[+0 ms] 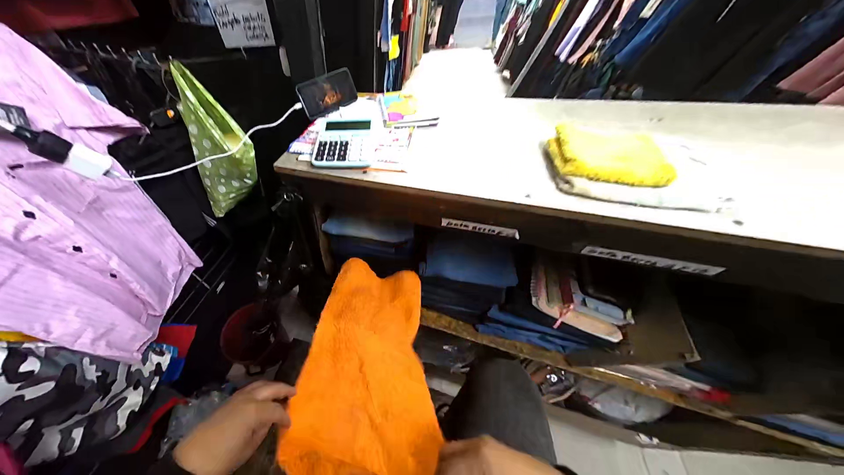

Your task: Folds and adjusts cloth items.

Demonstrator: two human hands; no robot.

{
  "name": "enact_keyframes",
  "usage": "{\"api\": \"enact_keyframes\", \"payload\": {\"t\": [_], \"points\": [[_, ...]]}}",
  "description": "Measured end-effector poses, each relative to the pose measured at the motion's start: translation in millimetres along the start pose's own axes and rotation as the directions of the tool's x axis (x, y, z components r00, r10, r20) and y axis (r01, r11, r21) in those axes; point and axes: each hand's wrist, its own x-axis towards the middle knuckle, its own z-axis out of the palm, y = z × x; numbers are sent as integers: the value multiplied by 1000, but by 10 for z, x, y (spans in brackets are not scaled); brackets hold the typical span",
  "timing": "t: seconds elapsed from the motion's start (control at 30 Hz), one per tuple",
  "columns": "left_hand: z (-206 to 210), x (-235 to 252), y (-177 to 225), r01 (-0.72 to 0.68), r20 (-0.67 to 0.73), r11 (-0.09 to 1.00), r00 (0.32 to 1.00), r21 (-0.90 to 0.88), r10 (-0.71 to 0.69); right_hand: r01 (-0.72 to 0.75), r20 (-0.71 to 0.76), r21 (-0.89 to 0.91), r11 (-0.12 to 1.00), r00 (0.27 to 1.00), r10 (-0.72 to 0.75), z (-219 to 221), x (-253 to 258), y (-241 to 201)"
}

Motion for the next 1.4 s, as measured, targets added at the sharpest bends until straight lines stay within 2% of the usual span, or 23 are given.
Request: {"api": "enact_keyframes", "payload": {"t": [0.03, 0.1, 0.17, 0.23, 0.3, 0.33, 0.37, 0.4, 0.5, 0.6, 0.67, 0.73, 0.8, 0.87, 0.9, 0.97, 1.07, 1.17, 1.23, 1.3, 1.33, 1.4], "points": [[86, -92, -90, 144, 110, 989, 984, -20, -141, -29, -30, 44, 999, 999, 31, 1, -7, 277], [229, -140, -349, 314, 105, 949, 945, -34, -309, -195, -158, 122, 973, 964, 213, -78, 67, 759], [316, 27, -614, 420, 2, 902, 906, -101, -422, -420, -222, 233, 877, 855, 468, -207, 279, 1093], [397, 387, -727, 514, -27, 799, 836, -311, -548, -550, -208, 419, 722, 716, 666, -222, 531, 1316], [520, 808, -679, 524, -1, 611, 758, -593, -652, -537, -161, 661, 524, 581, 798, -55, 773, 1389], [575, 1001, -606, 507, 11, 516, 721, -691, -693, -493, -132, 750, 441, 542, 830, 57, 865, 1377], [613, 1170, -531, 483, 4, 462, 695, -744, -719, -444, -115, 807, 389, 528, 841, 151, 934, 1337], [628, 1306, -465, 461, -26, 457, 682, -761, -731, -399, -123, 837, 375, 531, 839, 213, 978, 1294], [515, 1522, -187, 462, -78, 522, 691, -716, -719, -207, -327, 840, 501, 544, 773, 195, 946, 1221], [358, 1529, -14, 490, -87, 598, 723, -634, -686, 1, -544, 769, 640, 528, 653, -69, 751, 1179], [231, 1498, 6, 374, -180, 607, 731, -701, -659, 84, -663, 661, 746, 531, 527, -287, 590, 1060], [40, 1442, 153, 193, -282, 587, 733, -786, -619, 98, -750, 509, 855, 538, 385, -484, 412, 817], [-229, 1369, 363, 10, -381, 597, 761, -802, -525, 117, -794, 359, 926, 559, 237, -688, 268, 481], [-526, 1337, 544, -136, -430, 597, 818, -791, -383, 141, -816, 209, 968, 570, 93, -922, 219, 131], [-668, 1367, 596, -185, -442, 605, 842, -775, -309, 135, -820, 130, 982, 572, 30, -1043, 236, -17], [-923, 1521, 639, -251, -497, 679, 846, -690, -193, 46, -820, -51, 998, 568, -69, -1279, 340, -202], [-1268, 1743, 690, -251, -595, 811, 791, -529, -142, -23, -813, -244, 970, 550, -191, -1612, 557, -263], [-1535, 1701, 796, -279, -687, 903, 726, -327, -24, 17, -790, -391, 920, 507, -345, -1761, 658, -360], [-1589, 1499, 818, -273, -705, 955, 700, -119, 113, 21, -758, -481, 876, 492, -428, -1674, 632, -407], [-1471, 1219, 759, -195, -689, 978, 698, 79, 195, -13, -733, -532, 846, 508, -453, -1418, 558, -333], [-1320, 1066, 678, -147, -680, 981, 708, 123, 191, -24, -725, -528, 849, 533, -436, -1214, 518, -213], [-818, 725, 326, -24, -630, 994, 771, 106, 86, -57, -716, -437, 897, 626, -309, -642, 435, 259]]}}
